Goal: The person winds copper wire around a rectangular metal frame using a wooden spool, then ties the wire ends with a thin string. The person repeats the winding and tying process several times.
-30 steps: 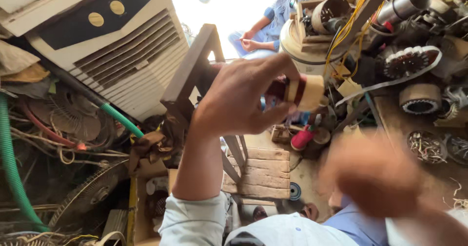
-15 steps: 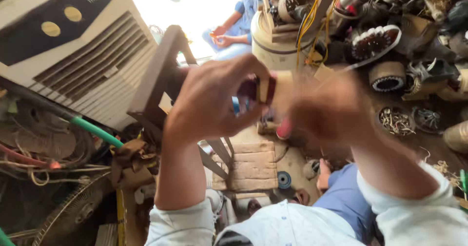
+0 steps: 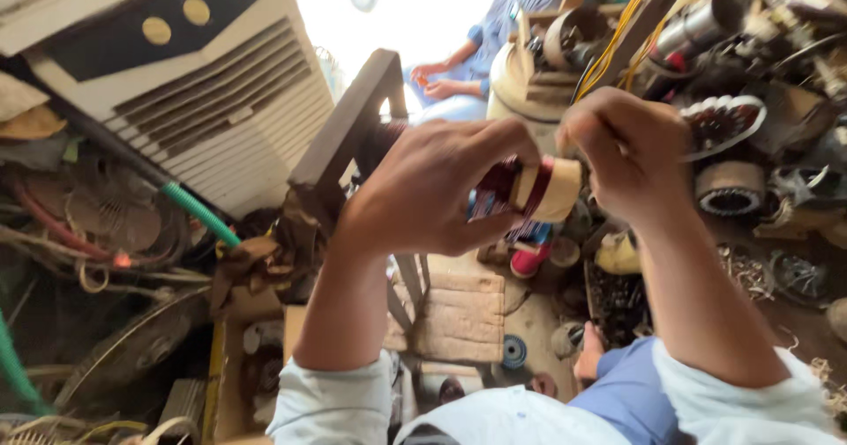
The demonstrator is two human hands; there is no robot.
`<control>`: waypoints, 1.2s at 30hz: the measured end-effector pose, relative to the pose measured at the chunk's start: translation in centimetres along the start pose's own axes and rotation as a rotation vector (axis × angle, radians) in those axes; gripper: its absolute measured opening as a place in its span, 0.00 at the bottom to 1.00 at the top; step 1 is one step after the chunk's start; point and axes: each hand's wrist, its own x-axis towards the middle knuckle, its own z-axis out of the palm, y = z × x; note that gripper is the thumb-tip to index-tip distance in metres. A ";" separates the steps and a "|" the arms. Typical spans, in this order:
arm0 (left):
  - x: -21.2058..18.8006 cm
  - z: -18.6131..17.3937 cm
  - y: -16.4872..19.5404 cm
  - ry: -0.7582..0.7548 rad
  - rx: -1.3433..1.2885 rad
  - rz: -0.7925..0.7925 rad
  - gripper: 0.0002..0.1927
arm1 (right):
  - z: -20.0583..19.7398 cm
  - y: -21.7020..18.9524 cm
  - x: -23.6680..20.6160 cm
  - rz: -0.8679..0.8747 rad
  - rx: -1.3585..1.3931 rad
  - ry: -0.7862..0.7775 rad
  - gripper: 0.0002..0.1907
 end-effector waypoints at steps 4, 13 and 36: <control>-0.3 0.3 -0.6 0.067 0.034 -0.019 0.22 | 9.9 0.3 -3.4 0.474 0.232 0.221 0.29; -0.3 0.8 0.7 0.039 0.043 -0.063 0.16 | -1.9 -2.3 1.3 -0.163 -0.081 -0.071 0.05; -1.7 -0.2 0.3 0.141 0.049 0.033 0.18 | 5.6 -6.0 -11.8 -0.054 -0.076 -0.625 0.10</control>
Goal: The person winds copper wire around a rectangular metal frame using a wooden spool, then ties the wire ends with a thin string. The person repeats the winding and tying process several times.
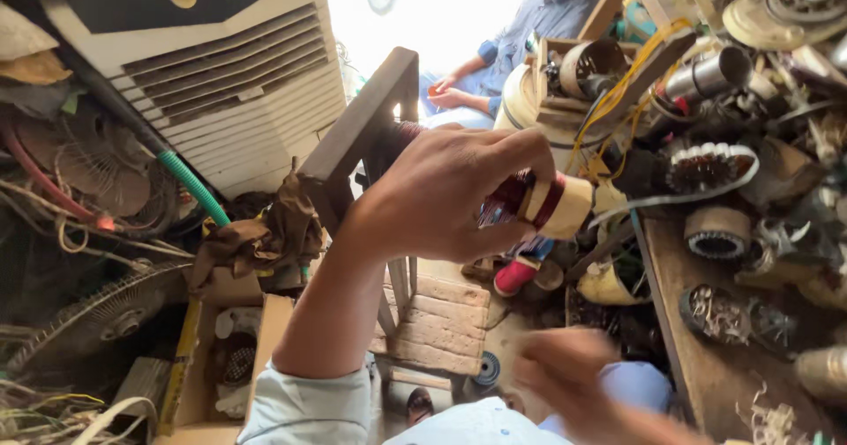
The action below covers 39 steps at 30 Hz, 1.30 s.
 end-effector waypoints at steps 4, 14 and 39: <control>-0.8 0.7 0.3 -0.136 -0.137 0.024 0.12 | -12.2 5.5 1.2 -0.131 -0.142 0.399 0.08; 0.5 -0.9 0.1 -0.034 -0.035 -0.016 0.13 | 4.1 -1.1 0.5 0.005 0.122 -0.072 0.11; 0.3 0.0 -0.3 -0.052 -0.064 0.071 0.18 | 1.3 8.5 8.0 0.250 0.245 0.636 0.14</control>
